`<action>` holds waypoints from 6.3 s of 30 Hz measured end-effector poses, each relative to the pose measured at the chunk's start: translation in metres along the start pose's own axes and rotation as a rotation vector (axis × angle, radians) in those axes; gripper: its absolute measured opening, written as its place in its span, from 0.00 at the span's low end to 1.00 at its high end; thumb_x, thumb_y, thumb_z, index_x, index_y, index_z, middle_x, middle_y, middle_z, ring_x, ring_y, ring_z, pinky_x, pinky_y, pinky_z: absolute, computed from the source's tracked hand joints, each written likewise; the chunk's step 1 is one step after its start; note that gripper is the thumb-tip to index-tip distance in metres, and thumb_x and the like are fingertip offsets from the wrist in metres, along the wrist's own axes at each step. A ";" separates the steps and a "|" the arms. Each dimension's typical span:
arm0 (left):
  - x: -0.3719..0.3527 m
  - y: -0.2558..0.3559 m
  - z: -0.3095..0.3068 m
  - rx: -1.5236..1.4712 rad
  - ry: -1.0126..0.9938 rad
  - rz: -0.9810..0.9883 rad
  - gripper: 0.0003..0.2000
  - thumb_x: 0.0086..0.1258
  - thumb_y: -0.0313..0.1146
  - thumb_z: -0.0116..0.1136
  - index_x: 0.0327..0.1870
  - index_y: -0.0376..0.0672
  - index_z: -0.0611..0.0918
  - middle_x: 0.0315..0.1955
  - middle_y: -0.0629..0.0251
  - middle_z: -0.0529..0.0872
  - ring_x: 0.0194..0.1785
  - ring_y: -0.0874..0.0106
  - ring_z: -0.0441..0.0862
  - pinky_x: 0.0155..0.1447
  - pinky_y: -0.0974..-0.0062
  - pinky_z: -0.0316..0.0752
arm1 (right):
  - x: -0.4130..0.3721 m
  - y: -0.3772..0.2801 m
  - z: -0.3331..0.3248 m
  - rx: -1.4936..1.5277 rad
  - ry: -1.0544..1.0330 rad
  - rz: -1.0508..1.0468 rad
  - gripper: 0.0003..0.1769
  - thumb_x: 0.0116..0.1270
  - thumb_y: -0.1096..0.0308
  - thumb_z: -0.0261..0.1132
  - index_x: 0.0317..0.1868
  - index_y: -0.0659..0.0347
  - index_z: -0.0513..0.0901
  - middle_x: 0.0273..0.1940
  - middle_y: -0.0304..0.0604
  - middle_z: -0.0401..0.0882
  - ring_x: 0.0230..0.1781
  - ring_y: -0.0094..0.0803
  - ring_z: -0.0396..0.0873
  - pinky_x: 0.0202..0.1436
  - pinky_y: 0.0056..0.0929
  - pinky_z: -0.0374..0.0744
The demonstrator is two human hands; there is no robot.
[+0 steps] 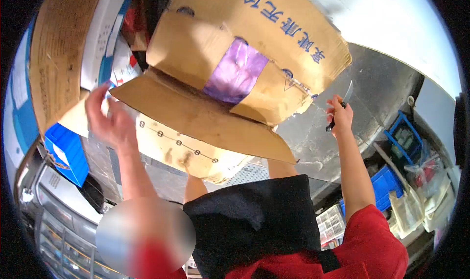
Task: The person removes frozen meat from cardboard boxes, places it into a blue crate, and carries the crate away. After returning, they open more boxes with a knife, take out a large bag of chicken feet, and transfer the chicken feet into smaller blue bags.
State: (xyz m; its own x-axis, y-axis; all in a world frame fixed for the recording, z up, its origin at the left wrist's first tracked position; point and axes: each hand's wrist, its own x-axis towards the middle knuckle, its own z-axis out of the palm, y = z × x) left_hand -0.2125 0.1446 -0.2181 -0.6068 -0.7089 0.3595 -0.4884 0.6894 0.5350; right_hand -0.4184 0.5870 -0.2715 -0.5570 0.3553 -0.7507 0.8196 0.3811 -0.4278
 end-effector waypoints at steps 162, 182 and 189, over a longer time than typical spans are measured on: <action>-0.087 0.137 0.251 -0.001 -0.790 0.519 0.31 0.49 0.28 0.62 0.59 0.40 0.66 0.60 0.53 0.63 0.66 0.53 0.55 0.67 0.54 0.53 | 0.090 -0.053 -0.016 -1.243 -0.242 -0.767 0.13 0.63 0.58 0.55 0.41 0.59 0.71 0.36 0.50 0.79 0.40 0.49 0.76 0.40 0.46 0.73; -0.051 0.152 0.271 0.145 -1.276 0.461 0.18 0.43 0.26 0.59 0.40 0.40 0.74 0.40 0.58 0.73 0.52 0.57 0.67 0.56 0.69 0.68 | 0.119 -0.098 0.053 -1.124 -0.184 -0.726 0.21 0.47 0.58 0.70 0.41 0.58 0.78 0.41 0.46 0.79 0.46 0.45 0.76 0.46 0.42 0.75; -0.036 0.173 0.267 0.198 -1.368 0.484 0.19 0.46 0.31 0.57 0.44 0.41 0.76 0.47 0.59 0.73 0.57 0.60 0.67 0.58 0.69 0.69 | 0.122 -0.097 0.057 -1.126 -0.175 -0.703 0.23 0.46 0.58 0.71 0.43 0.56 0.78 0.42 0.45 0.79 0.47 0.44 0.75 0.47 0.42 0.74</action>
State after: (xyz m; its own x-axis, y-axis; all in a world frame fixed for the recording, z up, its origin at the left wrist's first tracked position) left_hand -0.4426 0.3288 -0.3427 -0.7874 0.2063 -0.5809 -0.0759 0.9027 0.4234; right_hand -0.5582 0.5452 -0.3506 -0.7183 -0.2857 -0.6344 -0.2347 0.9578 -0.1657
